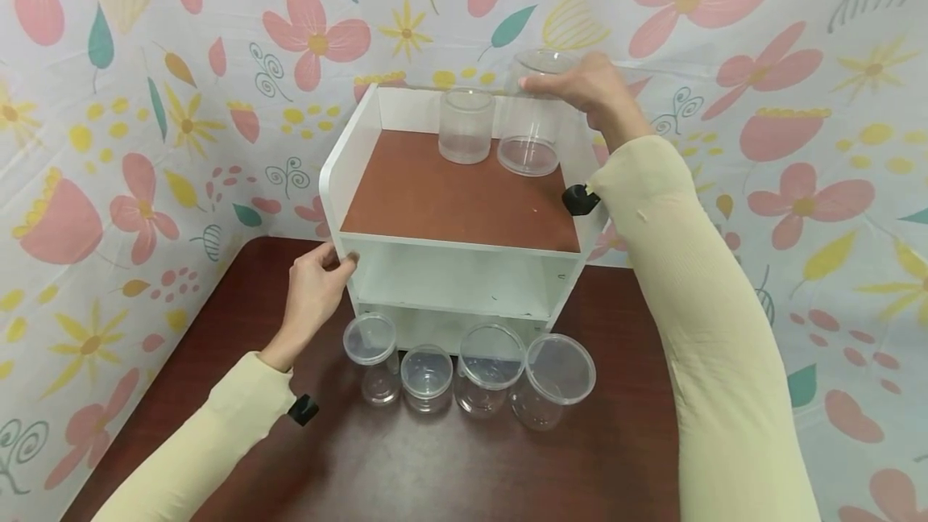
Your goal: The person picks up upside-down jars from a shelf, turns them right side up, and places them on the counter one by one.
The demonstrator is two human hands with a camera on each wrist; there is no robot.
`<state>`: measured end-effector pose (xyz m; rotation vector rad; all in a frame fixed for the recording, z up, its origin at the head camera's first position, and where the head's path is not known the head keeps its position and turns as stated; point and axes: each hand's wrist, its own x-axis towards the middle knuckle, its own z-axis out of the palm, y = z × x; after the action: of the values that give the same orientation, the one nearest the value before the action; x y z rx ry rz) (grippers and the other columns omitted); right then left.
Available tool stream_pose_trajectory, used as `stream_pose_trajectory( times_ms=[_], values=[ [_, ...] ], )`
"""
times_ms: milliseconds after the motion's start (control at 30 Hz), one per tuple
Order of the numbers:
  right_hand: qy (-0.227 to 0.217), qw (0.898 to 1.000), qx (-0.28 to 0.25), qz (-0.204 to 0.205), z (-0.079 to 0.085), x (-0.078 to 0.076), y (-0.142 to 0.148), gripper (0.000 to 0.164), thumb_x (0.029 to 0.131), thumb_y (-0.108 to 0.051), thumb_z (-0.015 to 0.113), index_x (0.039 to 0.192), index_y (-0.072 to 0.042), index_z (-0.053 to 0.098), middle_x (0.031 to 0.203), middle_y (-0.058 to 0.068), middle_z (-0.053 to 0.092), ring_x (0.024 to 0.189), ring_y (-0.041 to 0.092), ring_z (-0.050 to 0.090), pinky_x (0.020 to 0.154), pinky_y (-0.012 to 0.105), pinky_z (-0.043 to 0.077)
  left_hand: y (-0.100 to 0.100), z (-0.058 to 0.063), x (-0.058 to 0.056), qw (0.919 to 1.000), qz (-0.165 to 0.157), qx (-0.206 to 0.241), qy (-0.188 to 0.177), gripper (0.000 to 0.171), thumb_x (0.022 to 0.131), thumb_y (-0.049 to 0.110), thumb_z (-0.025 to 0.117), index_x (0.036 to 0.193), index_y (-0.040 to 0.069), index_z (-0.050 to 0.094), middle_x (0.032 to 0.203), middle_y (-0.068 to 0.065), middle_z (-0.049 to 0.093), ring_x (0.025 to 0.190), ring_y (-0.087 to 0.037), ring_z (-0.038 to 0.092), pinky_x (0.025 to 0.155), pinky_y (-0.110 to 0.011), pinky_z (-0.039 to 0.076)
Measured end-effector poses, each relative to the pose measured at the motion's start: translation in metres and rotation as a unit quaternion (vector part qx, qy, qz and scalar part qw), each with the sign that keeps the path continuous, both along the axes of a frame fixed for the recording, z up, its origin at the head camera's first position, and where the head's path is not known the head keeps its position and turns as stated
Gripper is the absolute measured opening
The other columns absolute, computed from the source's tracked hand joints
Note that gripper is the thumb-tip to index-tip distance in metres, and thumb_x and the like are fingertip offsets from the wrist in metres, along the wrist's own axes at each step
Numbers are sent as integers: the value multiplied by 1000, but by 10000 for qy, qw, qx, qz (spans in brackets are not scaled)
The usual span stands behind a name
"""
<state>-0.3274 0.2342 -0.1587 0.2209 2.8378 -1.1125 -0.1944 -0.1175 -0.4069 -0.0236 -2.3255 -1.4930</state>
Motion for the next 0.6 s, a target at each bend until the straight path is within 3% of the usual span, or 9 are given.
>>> stream_pose_trajectory(
  times_ms=[200, 367, 500, 600],
  values=[
    [-41, 9995, -302, 45, 0, -1, -1, 131, 78, -71, 75, 164, -1, 5, 172, 8, 11, 150, 35, 31, 120, 48, 28, 0, 0, 0, 10000, 25, 31, 28, 30, 98, 18, 68, 124, 6, 74, 104, -10, 78, 93, -24, 73, 76, -42, 55],
    [234, 9980, -592, 20, -4, -1, 1, 128, 79, -65, 79, 164, -2, 8, 163, 10, 23, 144, 34, 36, 119, 44, 30, 0, -1, 0, 10000, 25, -2, 11, 29, 98, 19, 68, 124, 8, 75, 104, -9, 78, 92, -23, 73, 75, -41, 55],
    [482, 9971, -591, -77, -4, 0, 4, 117, 77, -64, 81, 160, -4, 24, 136, 6, 40, 119, 26, 49, 104, 35, 41, 0, -1, 0, 10000, 24, -12, 9, 28, 98, 18, 68, 123, 8, 75, 104, -9, 78, 92, -23, 73, 74, -40, 55],
    [525, 9971, -540, -144, -2, 5, 7, 118, 76, -68, 79, 161, -8, 24, 148, 9, 39, 119, 28, 50, 105, 40, 41, 1, 0, 0, 10000, 22, -14, 1, 29, 98, 18, 68, 123, 8, 75, 105, -10, 78, 93, -23, 73, 76, -41, 56]
  ],
)
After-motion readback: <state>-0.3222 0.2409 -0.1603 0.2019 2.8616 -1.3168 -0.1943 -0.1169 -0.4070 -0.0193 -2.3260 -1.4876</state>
